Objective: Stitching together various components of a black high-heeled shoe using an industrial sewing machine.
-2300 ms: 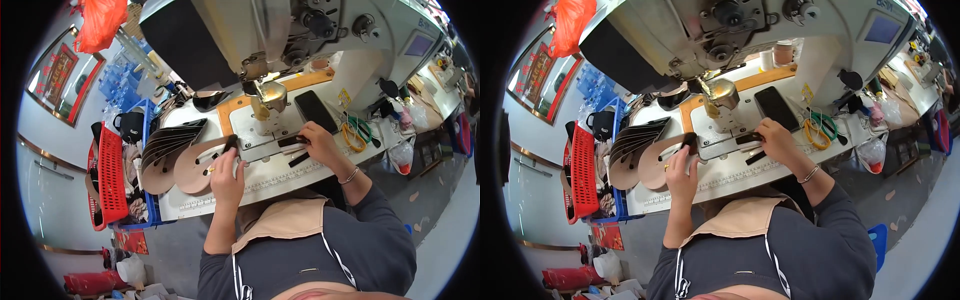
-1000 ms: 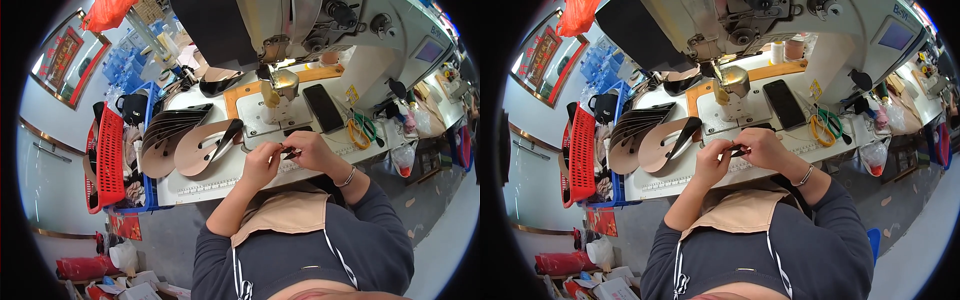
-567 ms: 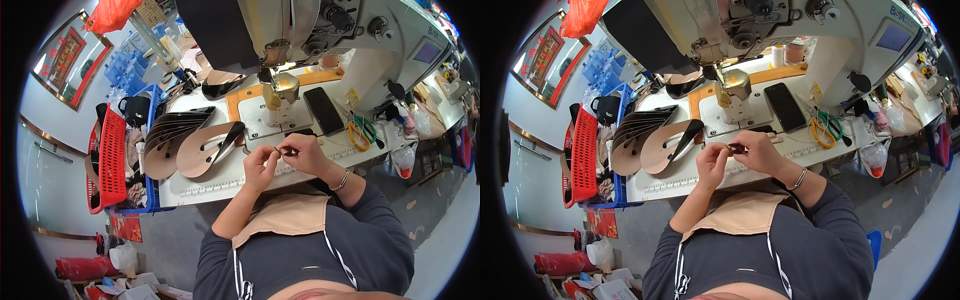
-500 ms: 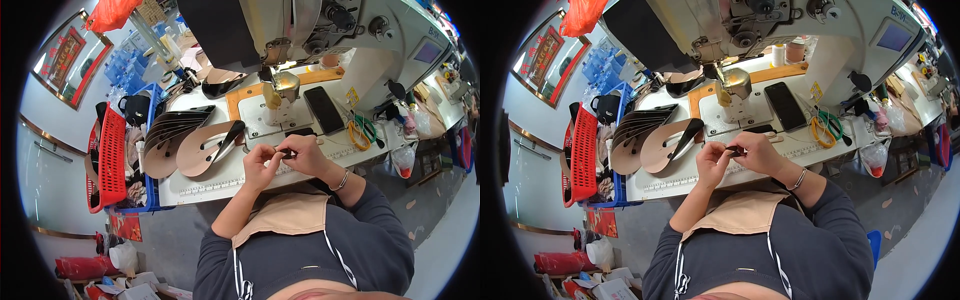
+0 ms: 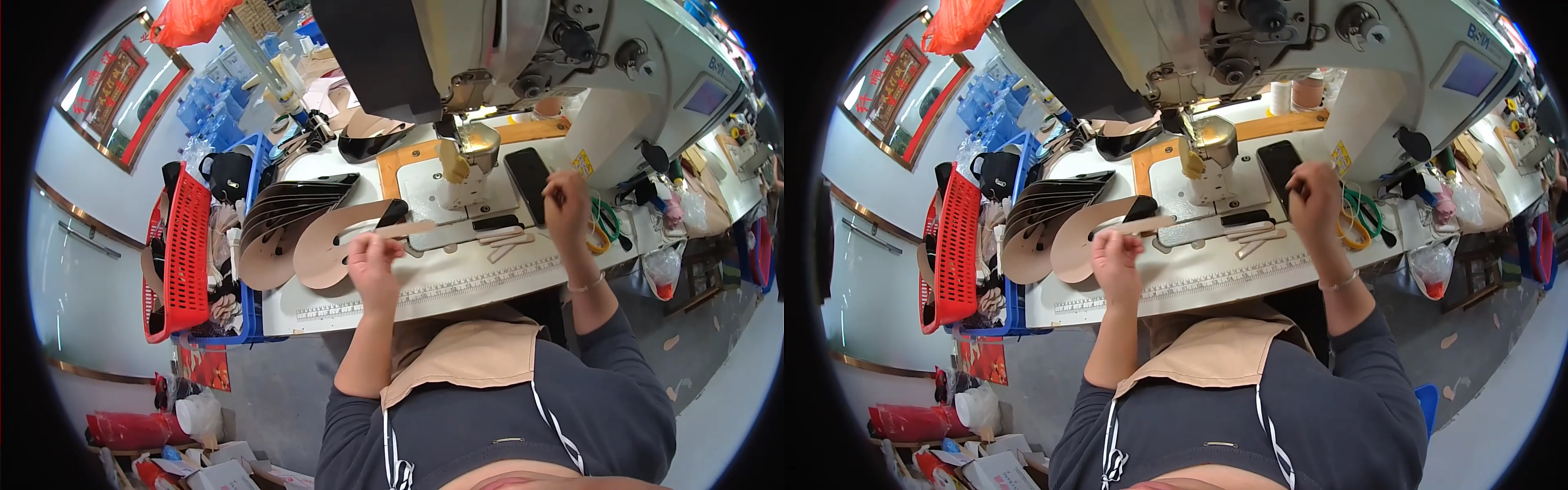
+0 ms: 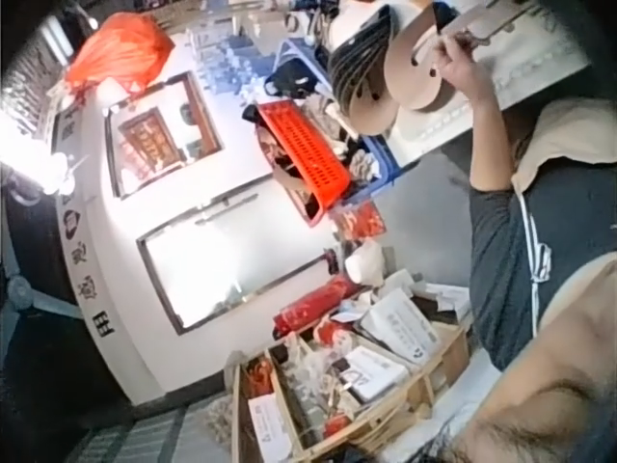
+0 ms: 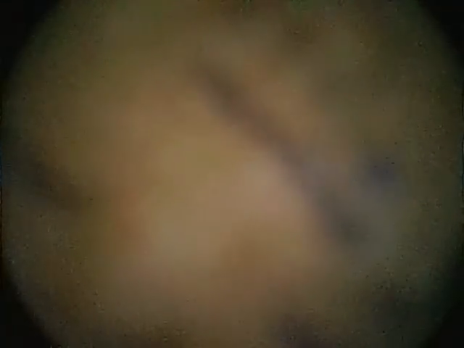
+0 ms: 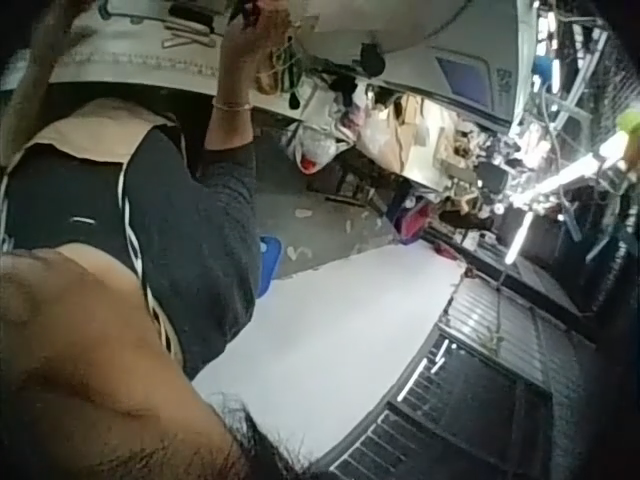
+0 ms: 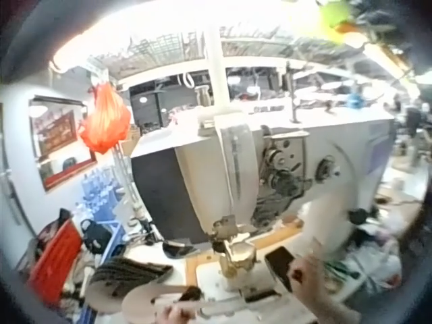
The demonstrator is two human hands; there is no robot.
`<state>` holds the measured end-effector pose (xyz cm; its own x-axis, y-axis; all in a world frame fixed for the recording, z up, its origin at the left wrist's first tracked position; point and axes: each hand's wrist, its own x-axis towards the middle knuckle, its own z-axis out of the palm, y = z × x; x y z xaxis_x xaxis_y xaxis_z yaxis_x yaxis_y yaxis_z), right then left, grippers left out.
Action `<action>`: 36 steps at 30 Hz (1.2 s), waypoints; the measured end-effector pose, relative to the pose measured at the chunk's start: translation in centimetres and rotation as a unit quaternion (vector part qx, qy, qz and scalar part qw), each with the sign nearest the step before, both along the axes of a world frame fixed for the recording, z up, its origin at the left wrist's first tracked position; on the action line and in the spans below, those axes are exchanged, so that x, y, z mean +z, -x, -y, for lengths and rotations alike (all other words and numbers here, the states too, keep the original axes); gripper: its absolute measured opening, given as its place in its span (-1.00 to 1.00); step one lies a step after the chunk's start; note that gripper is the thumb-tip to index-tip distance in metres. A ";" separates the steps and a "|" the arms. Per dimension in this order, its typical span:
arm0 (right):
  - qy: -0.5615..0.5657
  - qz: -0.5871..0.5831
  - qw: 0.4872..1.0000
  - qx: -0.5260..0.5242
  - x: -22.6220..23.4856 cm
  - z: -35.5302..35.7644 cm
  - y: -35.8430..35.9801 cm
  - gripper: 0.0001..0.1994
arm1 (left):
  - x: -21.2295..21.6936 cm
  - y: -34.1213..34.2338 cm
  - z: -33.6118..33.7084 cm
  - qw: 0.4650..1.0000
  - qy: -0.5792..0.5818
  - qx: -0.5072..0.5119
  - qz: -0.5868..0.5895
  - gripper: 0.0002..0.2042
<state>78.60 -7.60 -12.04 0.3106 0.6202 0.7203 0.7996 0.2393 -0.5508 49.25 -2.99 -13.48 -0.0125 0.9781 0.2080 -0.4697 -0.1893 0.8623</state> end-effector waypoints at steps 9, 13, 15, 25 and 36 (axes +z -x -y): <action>-0.079 0.177 0.965 0.178 1.1 1.0 7.1 -0.81 | 0.6 -3.5 1.5 0.981 -0.019 -0.114 -0.153 -0.83; 0.103 -0.205 0.952 0.202 -0.3 0.3 5.4 -0.93 | 2.7 0.2 -4.3 0.749 -0.209 0.212 -0.592 -0.67; 0.196 -0.416 0.827 0.325 0.7 -0.4 5.8 -0.92 | 2.9 1.4 -6.2 0.706 -0.125 0.156 -0.680 -0.70; 0.285 -0.479 0.734 0.389 0.8 -1.1 8.7 -0.85 | 3.3 0.9 -2.2 0.789 -0.214 0.067 -0.571 -0.94; 0.257 -0.456 0.749 0.406 2.4 0.0 10.0 -0.86 | 4.4 -0.5 0.8 0.848 -0.230 -0.094 -0.468 -0.88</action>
